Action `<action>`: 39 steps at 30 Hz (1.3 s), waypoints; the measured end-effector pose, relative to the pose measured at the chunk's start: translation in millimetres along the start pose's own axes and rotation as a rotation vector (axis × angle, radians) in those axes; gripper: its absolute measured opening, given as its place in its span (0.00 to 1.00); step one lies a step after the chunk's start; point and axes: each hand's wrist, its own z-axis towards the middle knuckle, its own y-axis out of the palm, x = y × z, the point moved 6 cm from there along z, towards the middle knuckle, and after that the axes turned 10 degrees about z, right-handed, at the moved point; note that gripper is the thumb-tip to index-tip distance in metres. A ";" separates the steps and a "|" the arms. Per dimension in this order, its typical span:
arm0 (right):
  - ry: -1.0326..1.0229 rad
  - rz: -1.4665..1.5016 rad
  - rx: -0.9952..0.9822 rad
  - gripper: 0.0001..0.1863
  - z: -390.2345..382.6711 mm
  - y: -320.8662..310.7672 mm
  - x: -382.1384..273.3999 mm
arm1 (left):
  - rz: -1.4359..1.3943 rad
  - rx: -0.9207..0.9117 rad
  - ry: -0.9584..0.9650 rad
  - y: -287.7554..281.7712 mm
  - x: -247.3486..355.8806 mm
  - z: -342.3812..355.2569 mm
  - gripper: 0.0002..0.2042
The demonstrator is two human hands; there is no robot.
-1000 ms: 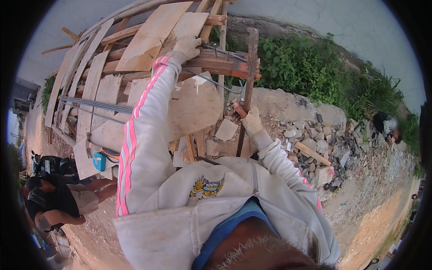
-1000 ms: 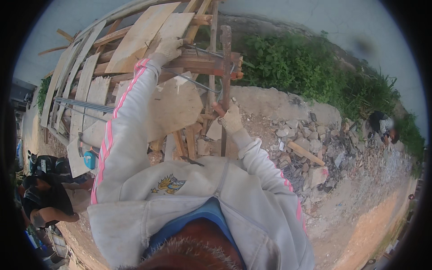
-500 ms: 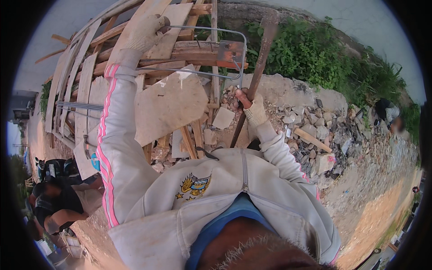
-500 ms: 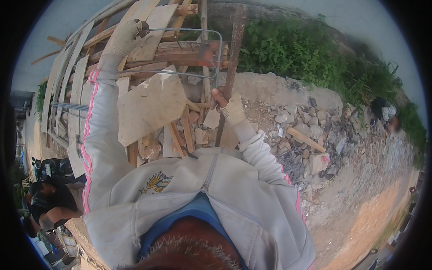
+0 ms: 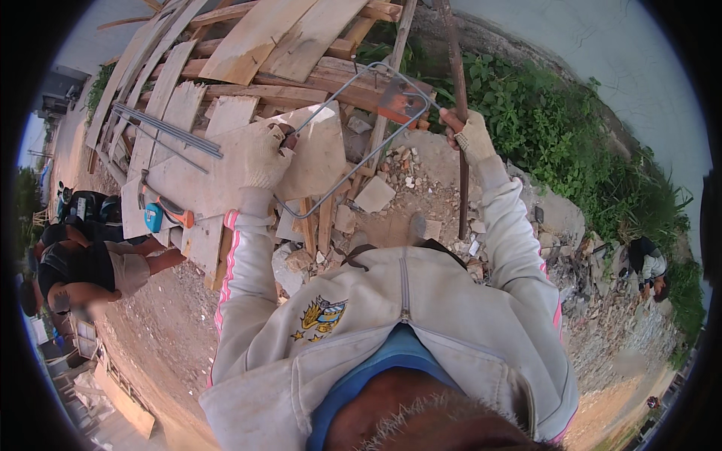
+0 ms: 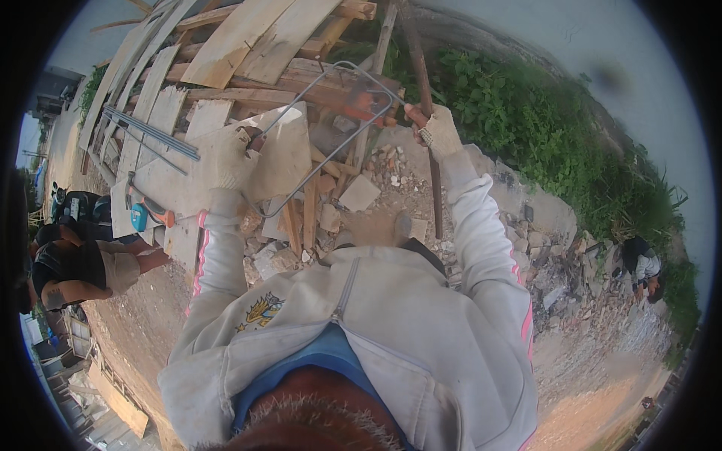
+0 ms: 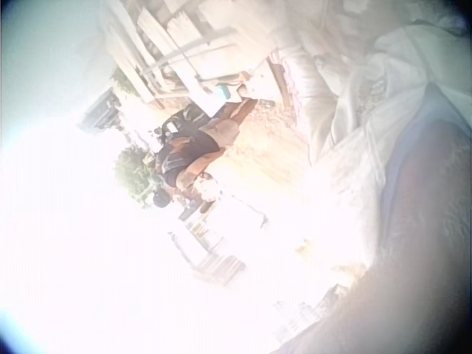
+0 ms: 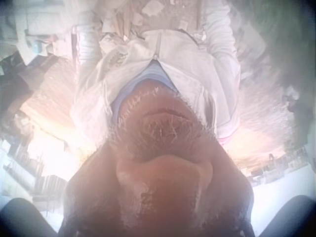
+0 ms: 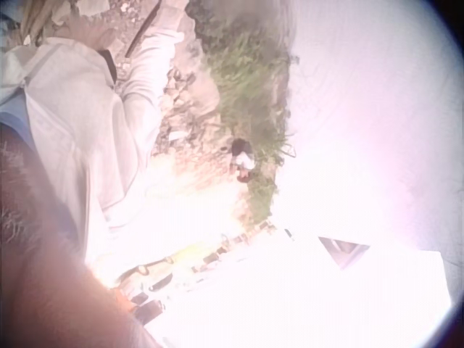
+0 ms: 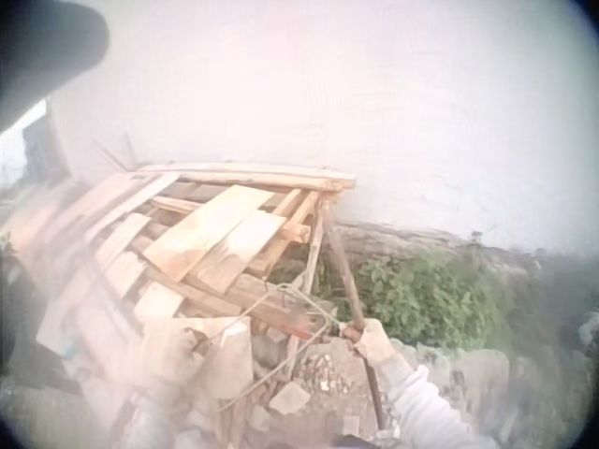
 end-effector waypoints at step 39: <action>-0.010 0.188 0.037 0.18 -74.7 33.5 27.3 | 0.468 -0.291 0.187 -15.5 125.9 38.9 0.50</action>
